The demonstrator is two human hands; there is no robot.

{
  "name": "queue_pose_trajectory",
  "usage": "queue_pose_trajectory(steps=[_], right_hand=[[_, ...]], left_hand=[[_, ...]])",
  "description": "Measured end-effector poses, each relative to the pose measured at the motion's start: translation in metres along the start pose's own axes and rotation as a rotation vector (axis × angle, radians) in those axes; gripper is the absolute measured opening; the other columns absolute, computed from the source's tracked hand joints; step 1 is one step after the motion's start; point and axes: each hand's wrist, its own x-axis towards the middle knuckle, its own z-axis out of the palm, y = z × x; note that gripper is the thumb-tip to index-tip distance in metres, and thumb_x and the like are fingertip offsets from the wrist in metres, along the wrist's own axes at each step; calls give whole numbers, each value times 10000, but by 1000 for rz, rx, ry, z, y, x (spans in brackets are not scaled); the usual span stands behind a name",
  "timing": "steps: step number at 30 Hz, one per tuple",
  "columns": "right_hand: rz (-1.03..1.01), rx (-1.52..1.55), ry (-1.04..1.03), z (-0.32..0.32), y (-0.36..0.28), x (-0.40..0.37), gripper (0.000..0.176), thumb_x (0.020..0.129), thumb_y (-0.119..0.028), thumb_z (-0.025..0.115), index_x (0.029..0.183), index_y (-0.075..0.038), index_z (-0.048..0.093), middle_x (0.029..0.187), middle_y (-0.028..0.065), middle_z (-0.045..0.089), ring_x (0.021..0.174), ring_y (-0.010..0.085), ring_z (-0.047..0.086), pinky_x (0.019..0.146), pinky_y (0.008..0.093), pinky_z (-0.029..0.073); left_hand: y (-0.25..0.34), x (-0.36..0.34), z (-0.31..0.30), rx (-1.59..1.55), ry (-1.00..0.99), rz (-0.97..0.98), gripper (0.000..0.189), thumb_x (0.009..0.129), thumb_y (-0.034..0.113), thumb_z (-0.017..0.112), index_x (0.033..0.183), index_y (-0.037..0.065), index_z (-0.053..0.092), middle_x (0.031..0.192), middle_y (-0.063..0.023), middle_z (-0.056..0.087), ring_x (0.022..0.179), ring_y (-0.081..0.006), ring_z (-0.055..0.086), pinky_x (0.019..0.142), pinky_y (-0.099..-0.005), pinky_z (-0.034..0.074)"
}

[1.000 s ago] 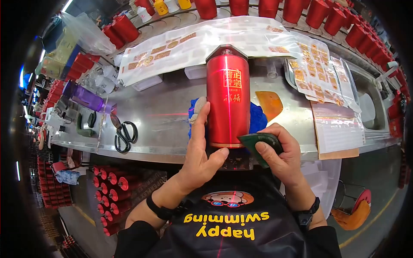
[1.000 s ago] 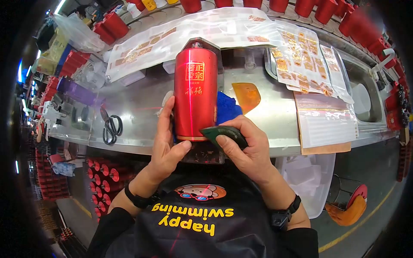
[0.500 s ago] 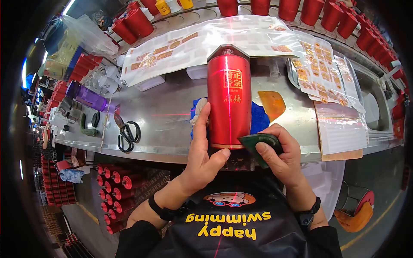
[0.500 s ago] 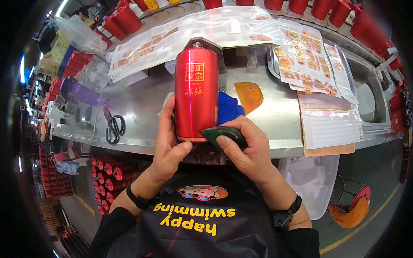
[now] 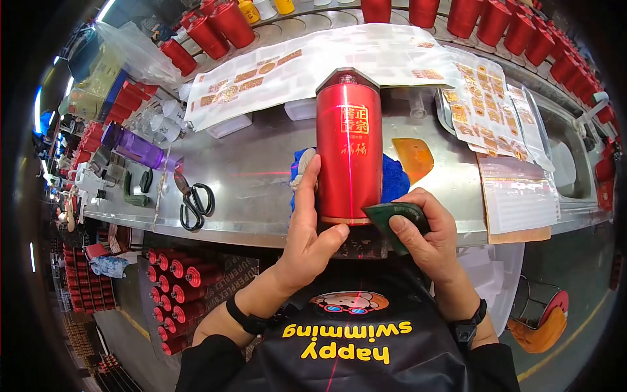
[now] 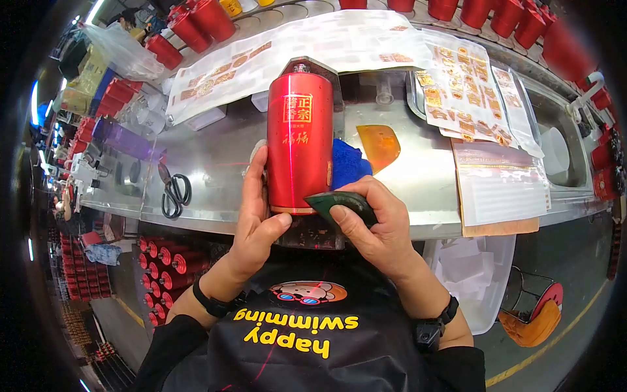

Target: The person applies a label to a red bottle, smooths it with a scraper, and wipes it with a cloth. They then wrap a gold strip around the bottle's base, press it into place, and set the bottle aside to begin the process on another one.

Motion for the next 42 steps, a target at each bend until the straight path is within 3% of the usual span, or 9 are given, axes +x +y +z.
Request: queue_pose_trajectory(steps=[3, 15, 18, 21, 24, 33, 42], right_hand=[[-4, 32, 43, 2, 0, 0, 176, 902, -122, 696, 1015, -2, 635, 886, 59, 624, 789, 120, 589, 705, 243, 460], [48, 66, 45, 5, 2, -4, 183, 917, -134, 682, 1024, 1, 619, 886, 53, 620, 790, 116, 582, 710, 240, 460], [3, 30, 16, 4, 3, -4, 189, 948, -139, 652, 1045, -2, 564, 906, 16, 586, 800, 60, 555, 718, 205, 454], [-10, 20, 19, 5, 3, -4, 185, 949, -133, 649, 1043, 1, 562, 921, 24, 581, 805, 66, 552, 724, 208, 453], [27, 33, 13, 5, 3, -6, 180, 949, -127, 647, 1041, 2, 560, 925, 28, 577, 808, 74, 550, 734, 212, 452], [36, 61, 79, 9, 6, -7, 227, 936, -188, 674, 1030, 4, 600, 884, 50, 630, 785, 104, 591, 702, 241, 469], [59, 45, 27, 6, 6, -7, 200, 949, -135, 650, 1064, -5, 549, 937, 12, 598, 822, 63, 553, 734, 205, 461]], left_hand=[[0, 1, 4, -32, 12, 25, 849, 831, 37, 516, 1528, -41, 38, 1545, -170, 195, 1431, -244, 242, 1175, -365, 198], [-8, 0, -2, -83, 17, 7, 820, 847, 49, 502, 1534, -24, 59, 1527, -156, 237, 1405, -232, 288, 1161, -360, 231], [-4, 1, 2, -132, -6, 18, 824, 860, 58, 515, 1534, -26, 50, 1535, -163, 220, 1411, -237, 281, 1162, -363, 230], [-5, 0, 6, 118, 33, 64, 830, 874, 75, 535, 1534, -30, 43, 1542, -171, 202, 1411, -243, 283, 1162, -369, 232], [-7, 0, 3, 96, 15, 72, 832, 881, 81, 545, 1532, -34, 40, 1548, -178, 185, 1412, -249, 283, 1158, -368, 242], [-9, 0, -1, -94, 29, 19, 826, 854, 56, 527, 1533, -41, 66, 1549, -181, 214, 1432, -254, 256, 1175, -363, 198], [-9, -2, -2, 44, -1, 31, 884, 815, 65, 552, 1531, -51, 47, 1566, -190, 158, 1448, -267, 223, 1182, -365, 178]])
